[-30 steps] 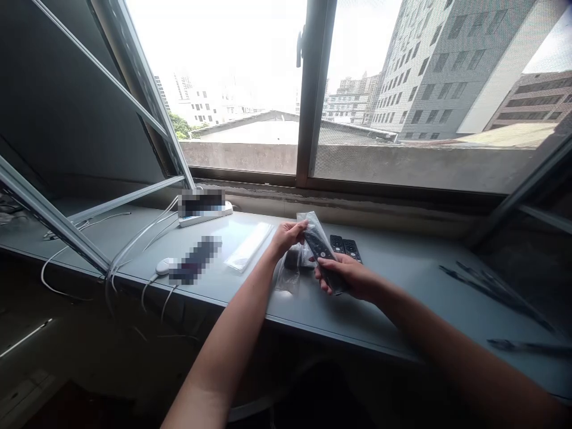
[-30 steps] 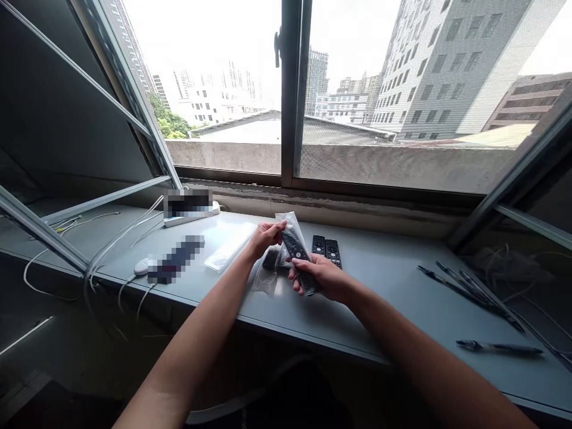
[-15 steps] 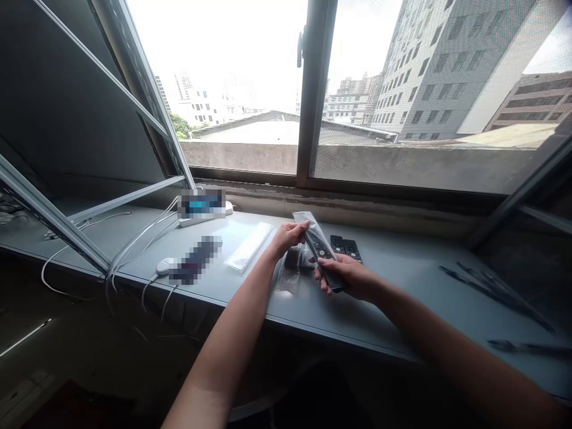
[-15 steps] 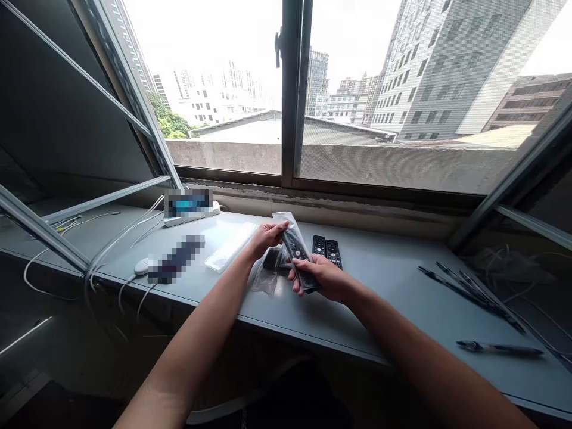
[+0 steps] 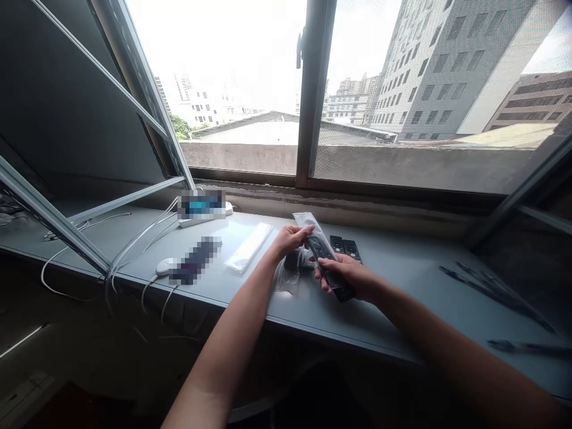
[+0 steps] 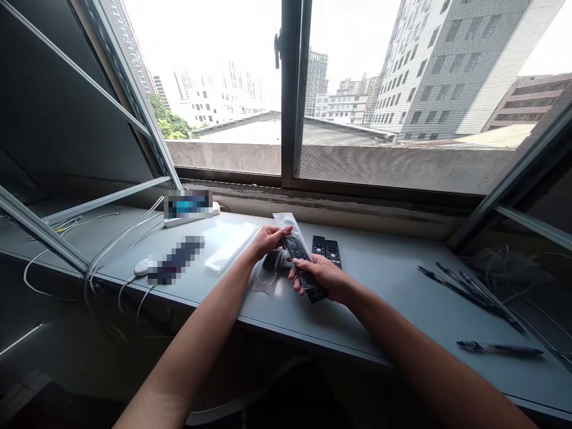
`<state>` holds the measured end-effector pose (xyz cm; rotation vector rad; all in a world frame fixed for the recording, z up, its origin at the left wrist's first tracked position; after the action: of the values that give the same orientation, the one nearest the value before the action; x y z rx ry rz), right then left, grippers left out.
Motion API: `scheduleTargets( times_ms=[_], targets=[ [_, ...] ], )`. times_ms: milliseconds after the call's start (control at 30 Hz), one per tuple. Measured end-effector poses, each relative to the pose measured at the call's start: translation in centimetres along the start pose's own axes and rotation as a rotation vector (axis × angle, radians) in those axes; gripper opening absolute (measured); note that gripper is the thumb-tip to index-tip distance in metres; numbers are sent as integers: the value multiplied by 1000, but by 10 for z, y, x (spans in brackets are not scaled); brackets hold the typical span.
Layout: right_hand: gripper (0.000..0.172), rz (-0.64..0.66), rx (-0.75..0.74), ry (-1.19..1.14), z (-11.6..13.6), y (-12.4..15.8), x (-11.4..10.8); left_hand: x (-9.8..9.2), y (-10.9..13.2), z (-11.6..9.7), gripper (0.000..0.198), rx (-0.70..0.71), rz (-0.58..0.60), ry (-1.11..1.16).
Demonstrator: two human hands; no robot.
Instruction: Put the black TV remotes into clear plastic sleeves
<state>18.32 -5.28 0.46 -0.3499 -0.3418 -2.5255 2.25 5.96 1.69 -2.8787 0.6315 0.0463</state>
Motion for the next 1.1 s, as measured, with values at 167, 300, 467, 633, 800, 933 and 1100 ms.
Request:
scheduleTargets(
  times_ms=[167, 300, 467, 633, 800, 933, 1100],
  targets=[
    [30, -3, -36, -2, 3, 0, 0, 15, 7, -10, 72, -36, 154, 64],
    [29, -11, -20, 10, 0, -1, -3, 14, 5, -5, 65, -47, 141, 74],
    [28, -11, -14, 2, -1, -1, -2, 16, 7, -6, 65, -46, 165, 85],
    [26, -29, -7, 1, 3, 0, 3, 18, 7, -5, 65, -44, 183, 71],
    [28, -40, -3, 10, 6, 2, 4, 2, -4, 3, 61, 46, 3, 87],
    [32, -27, 2, 25, 6, 2, 2, -22, -4, -1, 56, 95, -304, 230],
    [36, -34, -17, 43, 5, 3, -1, -56, 6, -1, 51, 100, -725, 437]
  ],
)
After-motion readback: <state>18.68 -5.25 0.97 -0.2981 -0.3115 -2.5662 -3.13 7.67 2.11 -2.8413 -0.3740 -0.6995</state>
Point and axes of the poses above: each hand's wrist, its own y-axis away from the middle knuckle, its own x-axis out of the palm, z = x × y, the point moved 6 cm from there along -y, towards the middle knuckle, and after that the axes turned 3 degrees about z, right-handed, at the moved point
